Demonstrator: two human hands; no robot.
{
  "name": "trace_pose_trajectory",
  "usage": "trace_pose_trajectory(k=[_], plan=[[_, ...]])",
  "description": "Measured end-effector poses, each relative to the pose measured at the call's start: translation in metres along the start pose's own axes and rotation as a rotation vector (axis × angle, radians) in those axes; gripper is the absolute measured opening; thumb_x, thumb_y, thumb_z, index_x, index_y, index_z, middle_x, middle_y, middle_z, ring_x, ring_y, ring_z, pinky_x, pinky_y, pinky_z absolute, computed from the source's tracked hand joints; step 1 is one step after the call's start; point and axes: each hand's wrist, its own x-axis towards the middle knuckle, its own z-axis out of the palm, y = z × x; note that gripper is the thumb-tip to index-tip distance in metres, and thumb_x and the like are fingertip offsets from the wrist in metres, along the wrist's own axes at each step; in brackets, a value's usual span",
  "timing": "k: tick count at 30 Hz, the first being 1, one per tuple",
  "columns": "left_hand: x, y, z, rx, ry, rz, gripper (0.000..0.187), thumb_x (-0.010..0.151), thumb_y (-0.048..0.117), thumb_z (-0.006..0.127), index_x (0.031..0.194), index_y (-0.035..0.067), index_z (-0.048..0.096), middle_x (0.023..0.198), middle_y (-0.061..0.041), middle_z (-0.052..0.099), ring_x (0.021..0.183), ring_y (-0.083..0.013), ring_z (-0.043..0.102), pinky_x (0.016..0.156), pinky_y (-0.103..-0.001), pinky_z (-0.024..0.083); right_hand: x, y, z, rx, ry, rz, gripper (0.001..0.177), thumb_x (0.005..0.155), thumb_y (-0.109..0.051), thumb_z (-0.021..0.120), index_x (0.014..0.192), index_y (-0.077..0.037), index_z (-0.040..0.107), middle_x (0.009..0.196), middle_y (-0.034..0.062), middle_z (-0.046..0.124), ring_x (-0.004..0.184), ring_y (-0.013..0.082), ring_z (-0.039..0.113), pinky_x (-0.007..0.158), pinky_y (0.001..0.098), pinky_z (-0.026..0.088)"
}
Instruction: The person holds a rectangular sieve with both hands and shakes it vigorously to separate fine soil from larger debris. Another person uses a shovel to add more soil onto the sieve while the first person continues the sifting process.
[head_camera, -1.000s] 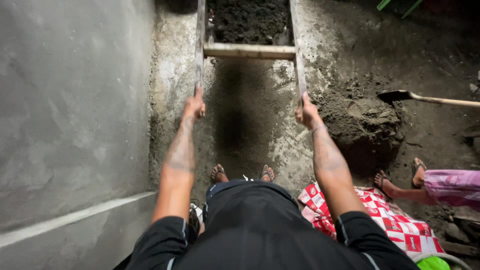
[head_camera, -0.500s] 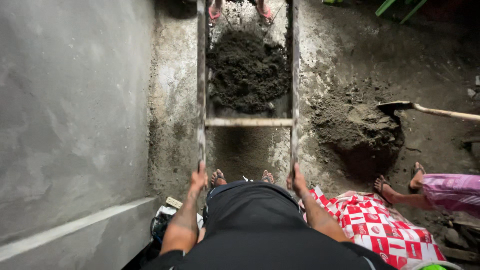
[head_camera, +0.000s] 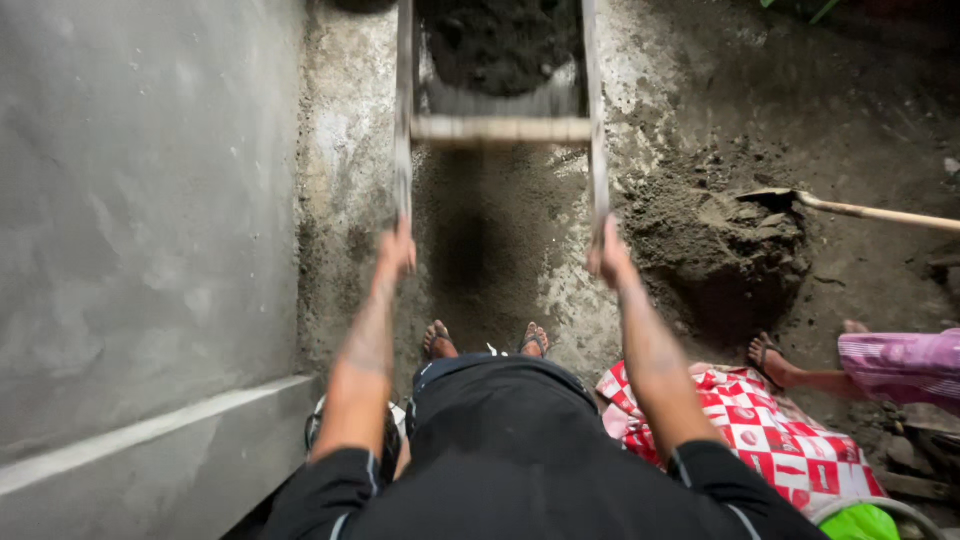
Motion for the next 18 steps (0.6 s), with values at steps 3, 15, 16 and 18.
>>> trace_pose_trajectory(k=[3, 15, 16, 18], plan=[[-0.052, -0.082, 0.014, -0.109, -0.008, -0.03, 0.092, 0.107, 0.067, 0.032, 0.041, 0.006, 0.053, 0.041, -0.013, 0.054, 0.047, -0.0291, 0.062, 0.061, -0.041, 0.051, -0.054, 0.083, -0.015, -0.192, 0.023, 0.11, 0.088, 0.102, -0.084, 0.032, 0.093, -0.007, 0.073, 0.077, 0.0161, 0.07, 0.073, 0.0305, 0.069, 0.076, 0.0476, 0.053], [-0.041, -0.09, 0.012, -0.101, -0.083, -0.208, 0.075, 0.104, 0.068, 0.04, 0.055, 0.012, 0.053, 0.048, -0.005, 0.056, 0.045, -0.019, 0.056, 0.051, -0.036, 0.046, -0.039, 0.096, -0.007, -0.096, -0.034, 0.152, 0.093, 0.096, -0.089, 0.037, 0.074, -0.003, 0.065, 0.056, 0.0174, 0.061, 0.05, 0.0303, 0.063, 0.051, 0.0447, 0.051], [-0.025, -0.068, 0.008, -0.103, -0.084, -0.213, 0.075, 0.104, 0.068, 0.04, 0.055, 0.012, 0.053, 0.048, -0.005, 0.056, 0.045, -0.019, 0.056, 0.051, -0.036, 0.046, -0.03, 0.069, -0.004, -0.1, -0.033, 0.156, 0.093, 0.096, -0.089, 0.037, 0.074, -0.003, 0.065, 0.056, 0.0174, 0.061, 0.05, 0.0303, 0.063, 0.051, 0.0447, 0.051], [0.011, -0.019, 0.003, 0.029, -0.044, -0.049, 0.096, 0.098, 0.082, 0.036, 0.05, 0.005, 0.064, 0.056, -0.02, 0.065, 0.062, -0.0359, 0.069, 0.066, -0.045, 0.051, -0.008, 0.009, -0.001, -0.28, 0.027, 0.051, 0.103, 0.093, -0.095, 0.032, 0.083, -0.001, 0.072, 0.065, 0.0194, 0.07, 0.064, 0.0317, 0.071, 0.067, 0.046, 0.057]])
